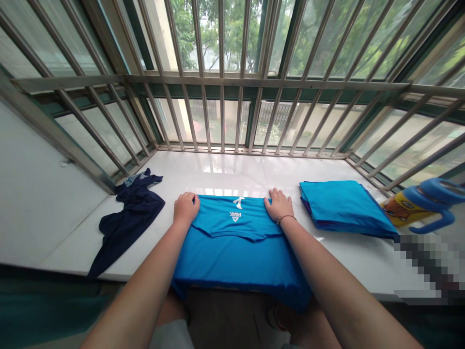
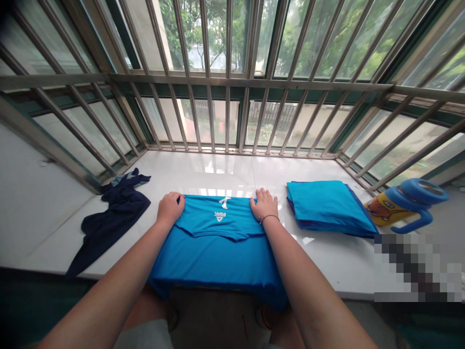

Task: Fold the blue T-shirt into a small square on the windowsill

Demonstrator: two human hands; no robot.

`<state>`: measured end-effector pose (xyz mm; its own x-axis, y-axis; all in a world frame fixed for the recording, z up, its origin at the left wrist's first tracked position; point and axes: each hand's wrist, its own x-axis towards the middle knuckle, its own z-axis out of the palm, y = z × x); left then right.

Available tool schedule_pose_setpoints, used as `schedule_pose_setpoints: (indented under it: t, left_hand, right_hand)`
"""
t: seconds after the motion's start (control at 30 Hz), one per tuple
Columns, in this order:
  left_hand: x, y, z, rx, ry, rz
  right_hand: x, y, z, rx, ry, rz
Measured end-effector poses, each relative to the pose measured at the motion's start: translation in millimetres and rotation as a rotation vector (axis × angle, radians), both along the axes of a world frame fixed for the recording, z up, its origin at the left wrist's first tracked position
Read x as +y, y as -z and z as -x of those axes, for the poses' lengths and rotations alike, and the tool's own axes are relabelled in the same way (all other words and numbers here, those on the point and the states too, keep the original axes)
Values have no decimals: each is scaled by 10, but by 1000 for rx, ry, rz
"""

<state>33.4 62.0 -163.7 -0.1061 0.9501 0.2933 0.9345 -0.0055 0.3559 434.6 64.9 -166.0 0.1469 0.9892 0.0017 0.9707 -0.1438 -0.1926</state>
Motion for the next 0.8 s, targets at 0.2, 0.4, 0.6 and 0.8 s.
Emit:
schedule_pose_setpoints:
  t: [0.2,0.4,0.6,0.8]
  left_hand:
    - [7,18,3,19,-2,-4]
    - [18,20,16,13,5,-2]
    - [28,74,21,31,45,15]
    - [296,-36,170,63,100,196]
  right_hand:
    - [-6,-9,1,4,-3,2]
    - [-6,-20,0,8,0,-2]
    - [-31,-35,27,0,-4,-21]
    - [83,-209,-187,-5,-85,31]
